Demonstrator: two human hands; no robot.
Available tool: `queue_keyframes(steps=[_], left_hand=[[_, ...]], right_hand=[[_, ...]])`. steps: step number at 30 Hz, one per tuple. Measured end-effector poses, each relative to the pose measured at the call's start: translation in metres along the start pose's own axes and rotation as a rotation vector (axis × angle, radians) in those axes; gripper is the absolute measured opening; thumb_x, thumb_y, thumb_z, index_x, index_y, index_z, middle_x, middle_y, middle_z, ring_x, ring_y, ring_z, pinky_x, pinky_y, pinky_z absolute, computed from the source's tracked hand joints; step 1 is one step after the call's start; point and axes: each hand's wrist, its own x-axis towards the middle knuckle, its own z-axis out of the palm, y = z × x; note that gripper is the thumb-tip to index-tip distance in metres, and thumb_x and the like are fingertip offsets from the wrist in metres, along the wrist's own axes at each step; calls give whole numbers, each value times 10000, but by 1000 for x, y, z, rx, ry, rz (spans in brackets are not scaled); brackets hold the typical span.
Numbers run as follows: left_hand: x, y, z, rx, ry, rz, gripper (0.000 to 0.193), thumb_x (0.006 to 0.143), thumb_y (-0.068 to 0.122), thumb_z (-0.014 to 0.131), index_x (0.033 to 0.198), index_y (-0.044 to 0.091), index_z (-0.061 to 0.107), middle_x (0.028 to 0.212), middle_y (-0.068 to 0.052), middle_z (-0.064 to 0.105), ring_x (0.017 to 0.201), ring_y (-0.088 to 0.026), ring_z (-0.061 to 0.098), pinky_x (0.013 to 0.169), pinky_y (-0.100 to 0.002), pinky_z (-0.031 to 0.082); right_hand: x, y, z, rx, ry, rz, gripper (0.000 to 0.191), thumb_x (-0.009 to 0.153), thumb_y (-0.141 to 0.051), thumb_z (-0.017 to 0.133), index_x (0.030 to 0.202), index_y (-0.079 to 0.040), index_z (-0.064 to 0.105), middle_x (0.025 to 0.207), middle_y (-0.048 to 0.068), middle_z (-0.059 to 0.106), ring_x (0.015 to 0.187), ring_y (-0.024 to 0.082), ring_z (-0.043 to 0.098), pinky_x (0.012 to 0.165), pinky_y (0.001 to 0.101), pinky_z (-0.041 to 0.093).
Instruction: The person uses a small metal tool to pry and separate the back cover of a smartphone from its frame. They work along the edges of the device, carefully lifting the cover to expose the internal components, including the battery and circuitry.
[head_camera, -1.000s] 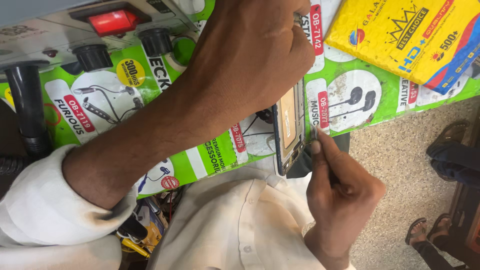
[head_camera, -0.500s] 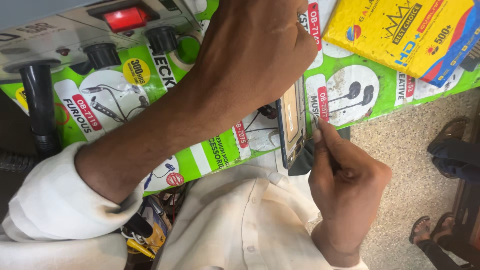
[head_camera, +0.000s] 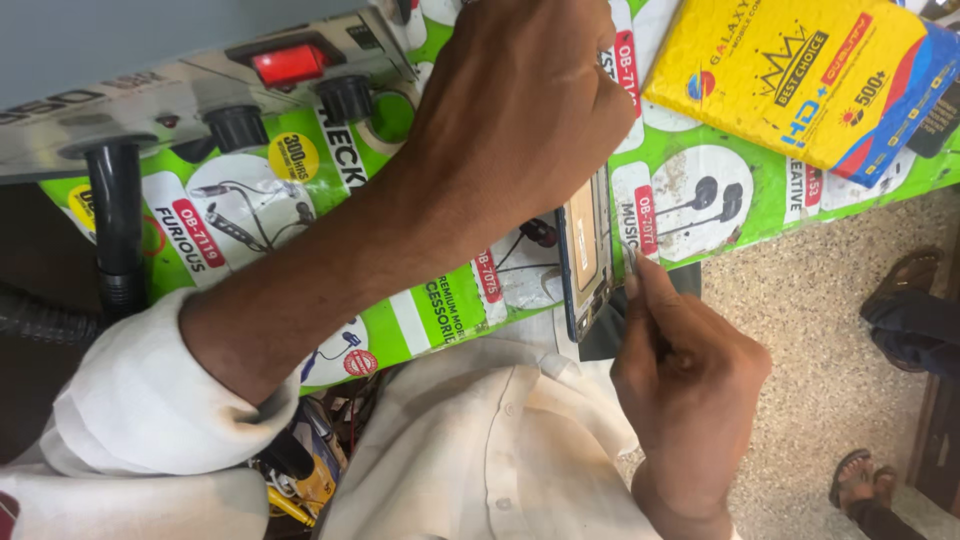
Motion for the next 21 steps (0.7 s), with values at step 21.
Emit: queue_keyframes(steps=[21], left_hand=[[-3,-3,8,63,-85,-116,190,852,86,737,951,-27,622,833,-213,635,832,-400,627,792,-529,498]], right_hand=[[24,-1,2,12,3,-142,193,953,6,691,1140,22,735,655,138,585,461,180,540,482,331,398]])
